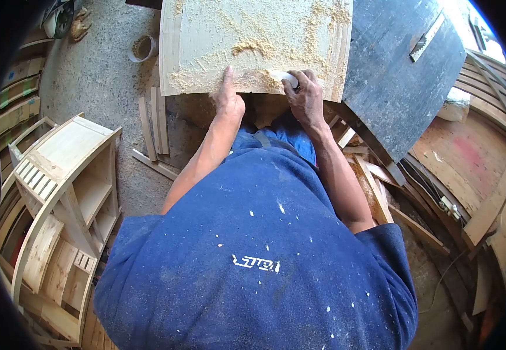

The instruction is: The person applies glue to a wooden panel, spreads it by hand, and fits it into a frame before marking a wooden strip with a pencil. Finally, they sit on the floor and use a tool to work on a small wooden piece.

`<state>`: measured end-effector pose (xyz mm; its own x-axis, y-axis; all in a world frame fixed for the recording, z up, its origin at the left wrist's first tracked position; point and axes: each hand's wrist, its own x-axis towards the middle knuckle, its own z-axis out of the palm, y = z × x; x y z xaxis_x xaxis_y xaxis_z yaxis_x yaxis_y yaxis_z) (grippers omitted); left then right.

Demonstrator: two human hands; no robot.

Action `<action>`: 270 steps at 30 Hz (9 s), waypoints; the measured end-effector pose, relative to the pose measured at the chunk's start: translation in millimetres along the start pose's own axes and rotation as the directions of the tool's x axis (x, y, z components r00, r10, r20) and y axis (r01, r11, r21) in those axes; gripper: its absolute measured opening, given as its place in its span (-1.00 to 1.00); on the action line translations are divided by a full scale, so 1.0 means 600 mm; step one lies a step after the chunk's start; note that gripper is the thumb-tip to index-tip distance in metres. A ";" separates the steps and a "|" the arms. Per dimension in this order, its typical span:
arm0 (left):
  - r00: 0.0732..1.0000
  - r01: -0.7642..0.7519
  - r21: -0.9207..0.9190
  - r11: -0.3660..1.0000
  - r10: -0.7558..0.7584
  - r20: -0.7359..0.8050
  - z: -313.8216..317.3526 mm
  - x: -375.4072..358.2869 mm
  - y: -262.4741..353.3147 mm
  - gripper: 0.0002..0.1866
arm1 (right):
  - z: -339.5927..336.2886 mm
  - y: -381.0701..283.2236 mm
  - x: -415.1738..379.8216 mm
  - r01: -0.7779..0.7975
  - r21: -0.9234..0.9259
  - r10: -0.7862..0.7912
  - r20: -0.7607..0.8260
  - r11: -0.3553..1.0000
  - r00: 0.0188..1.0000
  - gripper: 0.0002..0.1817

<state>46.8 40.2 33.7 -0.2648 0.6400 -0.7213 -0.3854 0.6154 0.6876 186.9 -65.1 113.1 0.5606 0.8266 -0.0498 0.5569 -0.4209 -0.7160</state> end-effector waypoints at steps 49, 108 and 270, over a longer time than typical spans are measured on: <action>0.992 0.073 -0.035 0.997 -0.069 0.106 -0.011 0.003 -0.006 -0.12 | 0.072 -0.060 0.048 0.101 0.080 -0.112 0.138 0.992 0.984 -0.70; 0.933 0.176 -0.466 0.867 0.004 0.360 -0.067 0.137 0.053 -0.30 | 0.019 -0.031 0.046 -0.172 0.150 0.156 0.115 0.974 0.981 -0.70; 0.792 -0.259 0.234 0.937 0.067 0.607 -0.115 0.214 0.120 -0.33 | -0.158 0.162 0.061 -0.095 0.743 0.426 -0.269 0.663 0.864 -0.73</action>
<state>-75.9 135.3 -15.2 0.3010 0.8275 -0.4739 -0.0851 0.5183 0.8509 319.4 -111.0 107.8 0.8864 0.4343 -0.1602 -0.1392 -0.0799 -0.9870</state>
